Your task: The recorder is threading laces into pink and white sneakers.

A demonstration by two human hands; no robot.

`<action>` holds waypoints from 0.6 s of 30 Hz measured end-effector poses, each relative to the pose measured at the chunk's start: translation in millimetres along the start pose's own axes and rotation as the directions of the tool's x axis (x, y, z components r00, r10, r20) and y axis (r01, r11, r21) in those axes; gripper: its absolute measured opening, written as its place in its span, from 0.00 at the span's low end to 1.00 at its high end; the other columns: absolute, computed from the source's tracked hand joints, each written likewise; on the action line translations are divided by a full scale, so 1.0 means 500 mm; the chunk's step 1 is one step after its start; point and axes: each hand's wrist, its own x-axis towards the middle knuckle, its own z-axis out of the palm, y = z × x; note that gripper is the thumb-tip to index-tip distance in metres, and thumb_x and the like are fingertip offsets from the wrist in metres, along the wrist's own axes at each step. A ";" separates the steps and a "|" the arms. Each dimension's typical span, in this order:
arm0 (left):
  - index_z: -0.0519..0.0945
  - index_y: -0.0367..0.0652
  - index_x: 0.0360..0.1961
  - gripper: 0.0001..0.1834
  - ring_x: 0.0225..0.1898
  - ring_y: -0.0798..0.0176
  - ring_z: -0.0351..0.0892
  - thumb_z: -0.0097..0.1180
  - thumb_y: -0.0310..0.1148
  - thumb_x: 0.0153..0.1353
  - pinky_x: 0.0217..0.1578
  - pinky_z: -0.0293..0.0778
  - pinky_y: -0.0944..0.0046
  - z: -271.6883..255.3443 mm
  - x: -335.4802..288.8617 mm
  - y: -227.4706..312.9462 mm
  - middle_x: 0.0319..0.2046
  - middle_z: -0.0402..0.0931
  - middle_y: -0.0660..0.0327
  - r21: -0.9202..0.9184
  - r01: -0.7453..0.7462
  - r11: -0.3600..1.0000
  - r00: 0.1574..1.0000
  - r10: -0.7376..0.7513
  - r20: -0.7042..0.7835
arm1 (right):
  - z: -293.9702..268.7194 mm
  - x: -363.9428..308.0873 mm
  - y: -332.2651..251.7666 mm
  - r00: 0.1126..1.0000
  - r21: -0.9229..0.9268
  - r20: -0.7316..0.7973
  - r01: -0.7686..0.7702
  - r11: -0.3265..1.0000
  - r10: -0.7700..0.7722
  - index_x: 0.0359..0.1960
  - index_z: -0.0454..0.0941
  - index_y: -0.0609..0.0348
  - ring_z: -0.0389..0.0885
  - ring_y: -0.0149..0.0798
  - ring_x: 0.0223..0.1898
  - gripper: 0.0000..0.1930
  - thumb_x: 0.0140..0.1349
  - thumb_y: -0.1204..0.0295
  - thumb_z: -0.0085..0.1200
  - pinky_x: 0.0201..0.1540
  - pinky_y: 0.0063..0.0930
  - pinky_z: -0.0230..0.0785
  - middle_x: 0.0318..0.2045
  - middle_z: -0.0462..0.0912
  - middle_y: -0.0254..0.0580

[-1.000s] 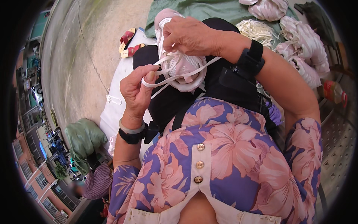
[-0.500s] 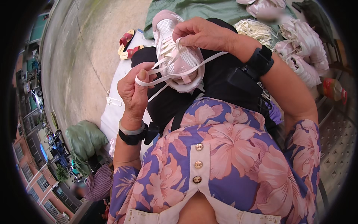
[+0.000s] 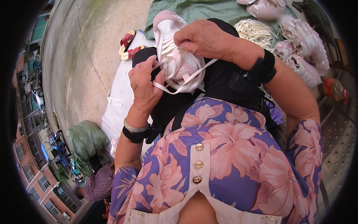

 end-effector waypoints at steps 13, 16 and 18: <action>0.74 0.39 0.43 0.19 0.26 0.70 0.76 0.57 0.21 0.46 0.30 0.71 0.71 -0.025 0.014 0.007 0.24 0.76 0.58 -0.460 0.372 0.806 0.921 -0.261 0.289 | 0.021 -0.021 0.000 0.995 0.088 -0.030 -0.090 0.992 0.093 0.31 0.71 0.63 0.69 0.33 0.26 0.05 0.60 0.73 0.50 0.31 0.25 0.63 0.24 0.71 0.39; 0.73 0.39 0.44 0.22 0.26 0.73 0.74 0.54 0.20 0.44 0.31 0.70 0.72 -0.047 0.022 0.000 0.24 0.76 0.58 -0.552 0.388 0.738 0.901 -0.178 0.396 | 0.003 -0.010 0.013 0.965 0.281 0.162 -0.243 0.928 0.204 0.30 0.72 0.63 0.66 0.25 0.26 0.07 0.61 0.71 0.51 0.30 0.21 0.62 0.23 0.70 0.31; 0.71 0.38 0.46 0.24 0.28 0.73 0.74 0.52 0.19 0.43 0.33 0.69 0.73 -0.055 0.023 -0.002 0.24 0.75 0.59 -0.571 0.356 0.740 0.903 -0.113 0.415 | 0.003 -0.007 0.012 0.950 0.360 0.192 -0.303 0.882 0.248 0.29 0.73 0.63 0.65 0.21 0.27 0.08 0.61 0.70 0.52 0.30 0.18 0.61 0.23 0.69 0.27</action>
